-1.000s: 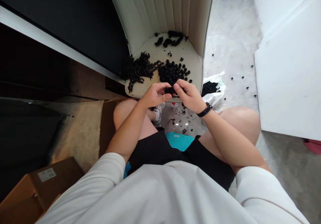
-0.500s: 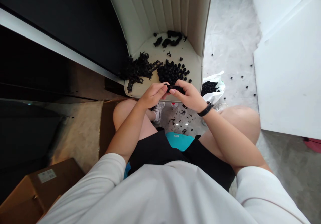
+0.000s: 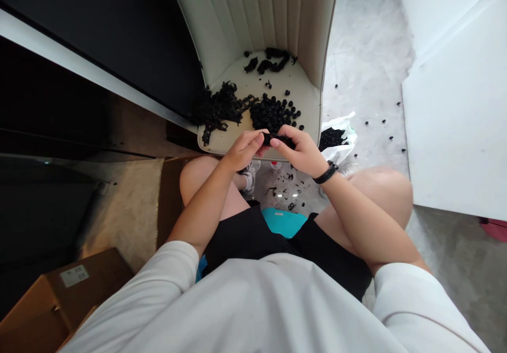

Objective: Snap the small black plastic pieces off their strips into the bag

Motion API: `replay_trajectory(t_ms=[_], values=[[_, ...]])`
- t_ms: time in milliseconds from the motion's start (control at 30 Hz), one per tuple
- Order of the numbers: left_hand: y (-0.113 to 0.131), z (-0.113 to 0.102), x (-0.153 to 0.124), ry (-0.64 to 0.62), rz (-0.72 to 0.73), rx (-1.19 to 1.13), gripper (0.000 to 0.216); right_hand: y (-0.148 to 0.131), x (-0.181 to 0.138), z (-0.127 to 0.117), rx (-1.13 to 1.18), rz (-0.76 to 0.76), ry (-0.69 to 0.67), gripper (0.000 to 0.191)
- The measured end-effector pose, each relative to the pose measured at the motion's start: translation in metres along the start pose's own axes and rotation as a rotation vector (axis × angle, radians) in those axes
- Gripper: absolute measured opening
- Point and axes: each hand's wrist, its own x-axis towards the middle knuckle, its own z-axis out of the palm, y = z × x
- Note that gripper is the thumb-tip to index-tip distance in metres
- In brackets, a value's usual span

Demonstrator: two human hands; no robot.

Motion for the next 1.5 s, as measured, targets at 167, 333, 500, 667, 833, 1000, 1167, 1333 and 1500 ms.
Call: replay_trajectory(t_ms=[167, 333, 500, 667, 833, 1000, 1167, 1333, 1500], values=[[0.004, -0.002, 0.002, 0.107, 0.042, 0.127, 0.058, -0.005, -0.003, 0.003, -0.083, -0.027, -0.029, 0.056], [0.008, -0.001, 0.005, 0.043, 0.051, 0.182, 0.057, -0.001, -0.004, 0.003, -0.056, 0.011, -0.023, 0.047], [0.008, 0.003, 0.005, 0.038, 0.074, 0.185, 0.058, 0.003, -0.005, 0.004, 0.061, 0.055, -0.082, 0.046], [0.010, 0.006, 0.006, 0.116, 0.098, 0.185, 0.060, 0.000, -0.004, 0.007, 0.037, 0.041, -0.070, 0.050], [0.006, 0.008, 0.003, 0.077, 0.042, 0.111, 0.065, -0.003, -0.006, 0.013, -0.029, -0.009, 0.012, 0.054], [-0.004, 0.015, 0.002, -0.037, -0.087, -0.179, 0.071, -0.004, -0.006, 0.016, -0.042, -0.022, 0.038, 0.053], [-0.002, 0.022, 0.005, -0.030, -0.188, -0.360, 0.068, -0.004, -0.005, 0.014, 0.085, 0.008, 0.015, 0.052], [0.003, 0.023, 0.005, -0.054, -0.212, -0.463, 0.066, -0.002, -0.005, 0.014, 0.224, 0.075, -0.018, 0.053], [0.004, 0.016, 0.003, -0.105, -0.159, -0.448, 0.066, -0.001, -0.006, 0.019, 0.387, 0.110, -0.045, 0.053]])
